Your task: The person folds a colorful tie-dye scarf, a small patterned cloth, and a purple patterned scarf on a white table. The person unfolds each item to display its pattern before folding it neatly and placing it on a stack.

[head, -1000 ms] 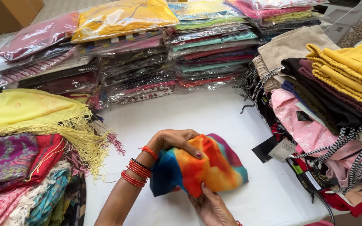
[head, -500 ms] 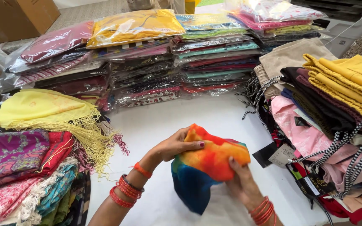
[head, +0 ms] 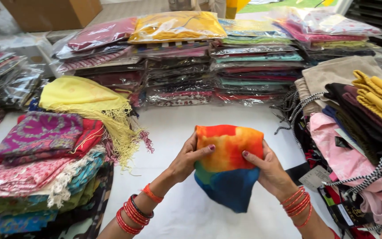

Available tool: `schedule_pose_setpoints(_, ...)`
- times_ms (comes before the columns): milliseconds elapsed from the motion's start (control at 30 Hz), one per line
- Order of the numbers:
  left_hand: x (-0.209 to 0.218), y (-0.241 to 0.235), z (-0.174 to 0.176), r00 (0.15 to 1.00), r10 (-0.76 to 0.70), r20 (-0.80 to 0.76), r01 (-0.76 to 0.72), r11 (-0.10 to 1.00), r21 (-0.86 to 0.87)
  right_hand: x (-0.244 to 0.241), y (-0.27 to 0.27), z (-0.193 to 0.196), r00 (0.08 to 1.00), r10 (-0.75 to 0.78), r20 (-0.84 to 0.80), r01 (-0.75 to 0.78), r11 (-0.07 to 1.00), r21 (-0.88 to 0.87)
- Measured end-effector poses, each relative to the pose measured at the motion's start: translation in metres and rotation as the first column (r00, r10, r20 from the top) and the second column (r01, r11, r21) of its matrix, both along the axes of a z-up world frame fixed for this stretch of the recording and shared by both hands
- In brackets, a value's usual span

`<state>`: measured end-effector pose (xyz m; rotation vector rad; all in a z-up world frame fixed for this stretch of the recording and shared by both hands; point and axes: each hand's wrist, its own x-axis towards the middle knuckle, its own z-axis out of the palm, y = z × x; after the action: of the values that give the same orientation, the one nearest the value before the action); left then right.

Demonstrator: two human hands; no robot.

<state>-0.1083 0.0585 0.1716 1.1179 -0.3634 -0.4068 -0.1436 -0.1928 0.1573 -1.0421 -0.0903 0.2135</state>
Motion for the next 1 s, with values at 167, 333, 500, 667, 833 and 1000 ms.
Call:
schedule_pose_setpoints(167, -0.005, -0.003, -0.013, 0.988, -0.156, 0.005, 0.152, 0.956, -0.250, -0.001, -0.005, -0.010, 0.997, 0.080, -0.001, -0.079, 0.994, 0.076)
schedule_pose_setpoints(333, -0.009, -0.015, -0.025, 0.963, -0.234, -0.134, 0.181, 0.930, -0.319, -0.001, -0.011, -0.041, 0.966, 0.148, -0.211, -0.119, 0.982, 0.144)
schedule_pose_setpoints(500, -0.001, -0.018, -0.040, 0.914, -0.372, -0.163, 0.288, 0.877, -0.385, 0.003, -0.019, -0.049, 0.977, 0.138, -0.163, -0.111, 0.980, 0.163)
schedule_pose_setpoints(667, 0.005, -0.019, -0.040, 0.933, -0.338, -0.126, 0.292, 0.912, -0.289, 0.003, -0.023, -0.031, 0.993, 0.004, -0.116, -0.001, 1.000, 0.024)
schedule_pose_setpoints(833, -0.002, -0.023, -0.025, 0.988, -0.136, -0.066, 0.135, 0.991, -0.020, 0.004, -0.027, -0.014, 0.990, -0.131, -0.047, 0.121, 0.978, -0.170)
schedule_pose_setpoints(1000, -0.031, -0.029, 0.031, 0.958, 0.121, 0.261, -0.285, 0.507, 0.813, 0.008, -0.023, -0.003, 0.986, -0.154, 0.062, 0.166, 0.948, -0.273)
